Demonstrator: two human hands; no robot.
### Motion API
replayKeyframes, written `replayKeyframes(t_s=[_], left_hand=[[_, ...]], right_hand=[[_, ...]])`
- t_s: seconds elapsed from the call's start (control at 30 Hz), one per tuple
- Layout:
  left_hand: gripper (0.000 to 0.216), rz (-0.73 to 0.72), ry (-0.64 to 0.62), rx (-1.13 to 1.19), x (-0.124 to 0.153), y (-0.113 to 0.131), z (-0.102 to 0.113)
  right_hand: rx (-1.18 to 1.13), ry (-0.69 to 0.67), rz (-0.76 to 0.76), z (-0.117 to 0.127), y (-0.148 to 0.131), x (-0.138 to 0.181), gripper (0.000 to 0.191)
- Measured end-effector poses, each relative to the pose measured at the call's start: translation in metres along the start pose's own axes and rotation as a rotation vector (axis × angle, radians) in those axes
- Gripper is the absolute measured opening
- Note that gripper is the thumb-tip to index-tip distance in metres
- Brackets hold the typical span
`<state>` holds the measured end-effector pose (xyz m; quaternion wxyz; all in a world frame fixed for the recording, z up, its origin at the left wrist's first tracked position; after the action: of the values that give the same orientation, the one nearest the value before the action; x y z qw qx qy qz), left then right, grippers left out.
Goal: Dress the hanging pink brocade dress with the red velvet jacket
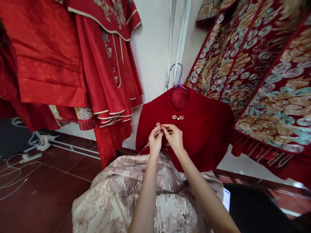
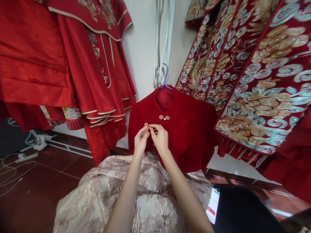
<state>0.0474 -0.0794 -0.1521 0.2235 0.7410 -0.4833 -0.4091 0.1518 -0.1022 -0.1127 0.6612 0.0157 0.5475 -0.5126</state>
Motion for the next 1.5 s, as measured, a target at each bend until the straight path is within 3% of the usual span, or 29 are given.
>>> replayKeyframes(t_s=[0.87,1.2,1.5], left_hand=[[0.028,-0.001,0.044,-0.069,0.003,-0.001,-0.006],[0.026,0.094,0.059,-0.007,-0.008,-0.014,-0.009],[0.023,0.078,0.026,-0.009,-0.011,-0.013,-0.007]], right_hand=[[-0.001,-0.096,0.062,0.003,0.004,-0.008,0.017],[0.041,-0.045,0.089,0.0,0.004,-0.004,0.022],[0.065,-0.044,0.083,0.0,0.007,-0.007,0.021]])
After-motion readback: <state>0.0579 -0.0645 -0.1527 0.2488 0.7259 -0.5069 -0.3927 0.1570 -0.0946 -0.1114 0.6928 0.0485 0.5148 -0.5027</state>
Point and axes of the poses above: each hand's wrist, its own x-axis away from the middle knuckle, its own z-axis out of the back of the hand, y = z × x, the point moved 3 cm from there along -x, towards the middle knuckle, and after that the axes turned 12 degrees about x, right-handed, at the moved point
